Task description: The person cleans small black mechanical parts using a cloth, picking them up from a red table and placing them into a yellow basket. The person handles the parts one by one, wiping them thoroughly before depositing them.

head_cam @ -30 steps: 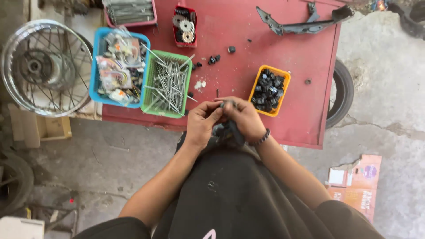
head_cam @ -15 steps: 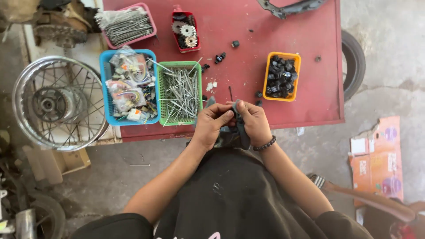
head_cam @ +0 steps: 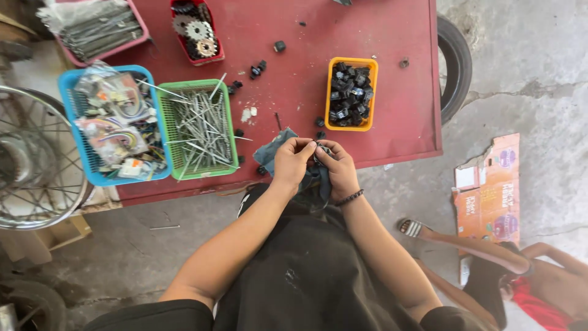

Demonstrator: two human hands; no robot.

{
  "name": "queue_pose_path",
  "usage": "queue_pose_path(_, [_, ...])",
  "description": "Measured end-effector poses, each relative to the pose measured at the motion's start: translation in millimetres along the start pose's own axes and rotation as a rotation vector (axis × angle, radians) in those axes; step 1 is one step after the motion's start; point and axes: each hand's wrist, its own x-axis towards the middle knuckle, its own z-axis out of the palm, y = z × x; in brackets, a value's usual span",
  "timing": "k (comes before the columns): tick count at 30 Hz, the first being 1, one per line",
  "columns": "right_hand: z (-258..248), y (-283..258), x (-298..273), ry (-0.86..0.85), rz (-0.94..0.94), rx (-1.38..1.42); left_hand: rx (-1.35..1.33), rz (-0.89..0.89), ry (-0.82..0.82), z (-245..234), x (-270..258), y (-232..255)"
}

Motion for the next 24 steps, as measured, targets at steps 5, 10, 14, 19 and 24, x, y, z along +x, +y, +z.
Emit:
queue_pose_path(5, [-77.7, 39.4, 93.5, 0.162, 0.189, -0.024, 0.163, -0.174, 0.127, 51.1, 51.0, -78.8])
queue_pose_path(10, [-164.2, 94.9, 195.5, 0.349, 0.283, -0.15, 0.355, -0.248, 0.24, 65.6, 131.0, -175.2])
queue_pose_path(14, [-173.5, 96.8, 236.9, 0.435, 0.263, -0.115, 0.68, -0.363, 0.248, 69.6, 175.6, -169.5])
queue_pose_path(19, [-167.2, 88.7, 242.1, 0.476, 0.063, -0.149, 0.987, -0.208, 0.134, 80.4, 204.4, -173.2])
queue_pose_path(24, [-176.3, 96.8, 215.8, 0.492, 0.108, -0.211, 1.221, -0.105, 0.02, 70.6, 205.8, -182.8])
